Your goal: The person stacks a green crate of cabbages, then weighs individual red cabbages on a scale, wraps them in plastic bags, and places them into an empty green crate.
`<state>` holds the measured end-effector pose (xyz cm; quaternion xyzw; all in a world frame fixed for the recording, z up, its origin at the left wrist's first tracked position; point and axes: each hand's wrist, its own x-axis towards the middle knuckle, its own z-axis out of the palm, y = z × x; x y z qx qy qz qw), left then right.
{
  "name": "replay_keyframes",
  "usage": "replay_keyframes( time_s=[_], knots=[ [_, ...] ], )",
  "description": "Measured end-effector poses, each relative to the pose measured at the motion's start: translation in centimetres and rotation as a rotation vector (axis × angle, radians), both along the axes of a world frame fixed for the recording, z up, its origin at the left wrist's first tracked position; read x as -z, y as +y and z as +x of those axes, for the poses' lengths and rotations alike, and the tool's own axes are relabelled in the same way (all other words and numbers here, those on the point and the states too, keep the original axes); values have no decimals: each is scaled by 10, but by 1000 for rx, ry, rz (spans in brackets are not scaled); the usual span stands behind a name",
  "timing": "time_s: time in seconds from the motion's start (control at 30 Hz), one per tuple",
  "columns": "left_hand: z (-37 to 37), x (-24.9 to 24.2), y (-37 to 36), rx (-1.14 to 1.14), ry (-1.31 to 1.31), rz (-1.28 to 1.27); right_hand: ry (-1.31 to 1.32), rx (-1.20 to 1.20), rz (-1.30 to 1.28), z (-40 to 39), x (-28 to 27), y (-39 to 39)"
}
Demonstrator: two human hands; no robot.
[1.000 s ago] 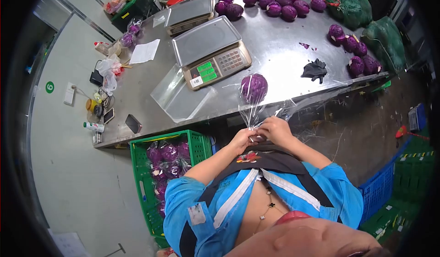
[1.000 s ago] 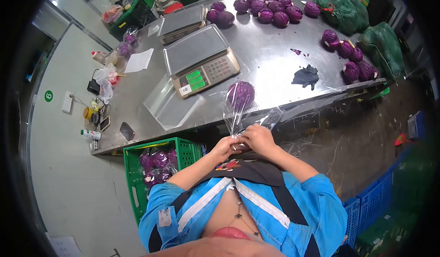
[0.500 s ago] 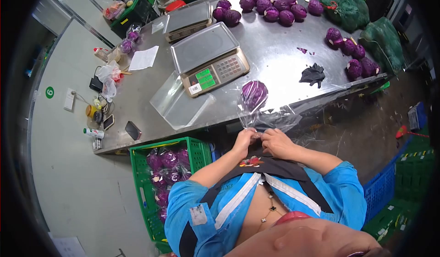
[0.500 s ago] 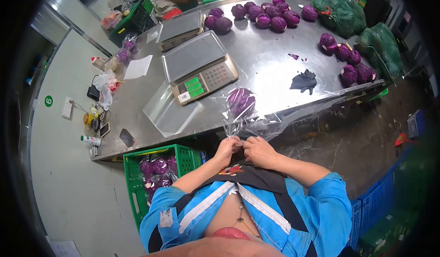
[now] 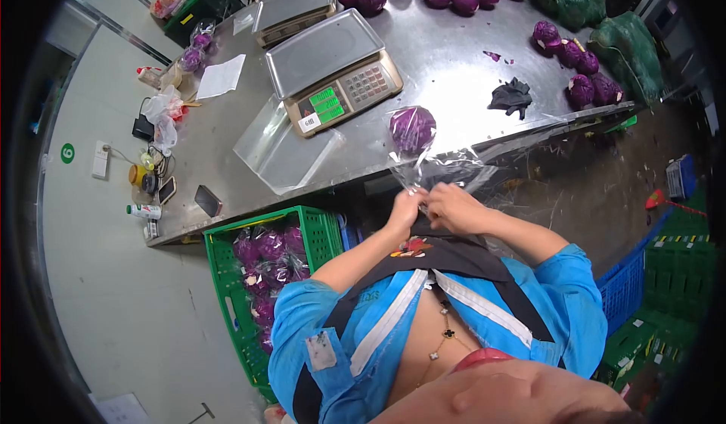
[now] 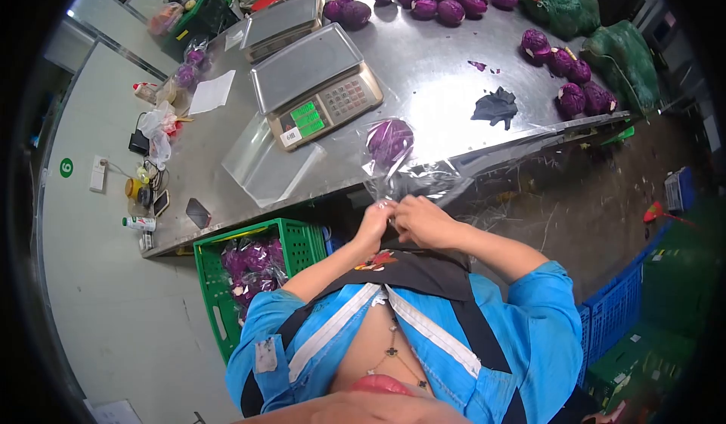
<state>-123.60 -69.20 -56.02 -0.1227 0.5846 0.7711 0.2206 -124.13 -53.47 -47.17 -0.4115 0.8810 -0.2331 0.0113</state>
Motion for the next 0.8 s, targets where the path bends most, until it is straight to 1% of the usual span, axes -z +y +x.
replay_keyframes(
  time_s=[0.03,0.07,0.1,0.13,0.17,0.2,0.23,0.27,0.33,0.37,0.4,0.43,0.47,0.5,0.53,0.57,0.6,0.63,0.67,0.7,0.73,0.8],
  knots=[
    [-10,-2,-4,-65,-33,68,-225,-147,-71,3,-11,9],
    [-17,3,-9,-94,-43,72,-453,-293,-145,7,-27,21],
    [-14,5,-17,-34,135,-168,-742,-218,-89,4,-71,42],
    [-11,7,-27,28,311,-406,-702,-144,-184,3,-104,71],
    [-3,-5,-39,94,415,-485,-697,-73,-487,8,-126,106],
    [6,-23,-50,161,527,-565,-550,-64,-839,16,-134,132],
    [18,-34,-59,92,802,-783,-625,-65,-1232,30,-114,185],
    [24,-51,-66,26,1080,-722,-624,-65,-1236,22,-96,207],
    [23,-45,-93,75,1337,-668,-627,705,-563,-10,-48,236],
    [14,-31,-107,57,1203,-783,-539,869,82,-20,9,251],
    [-2,-19,-113,30,1068,-893,-436,845,546,-19,42,241],
    [-23,-22,-107,-30,1069,-1154,-311,791,999,-18,68,224],
    [-37,-28,-100,-24,1145,-1391,-323,658,40,-26,86,203],
    [-47,-32,-92,100,1204,-1387,-82,716,21,-37,85,158],
    [-54,-33,-84,236,1254,-1379,48,685,58,-47,80,122],
    [-64,-30,-72,237,1243,-1385,129,691,-86,-57,126,101],
    [-79,-25,-58,371,1362,-1231,-6,482,-95,-70,105,71],
    [-93,-19,-52,503,1470,-1070,98,355,-310,-76,117,47],
    [-106,-3,-54,502,1466,-1083,-23,193,-448,-92,130,32],
    [-118,22,-58,317,892,-703,-352,402,-561,-103,142,25],
    [-127,34,-61,129,322,-315,-847,551,-835,-128,153,29],
    [-140,15,-67,-206,89,-286,-1160,717,-1000,-151,140,31]
  ],
)
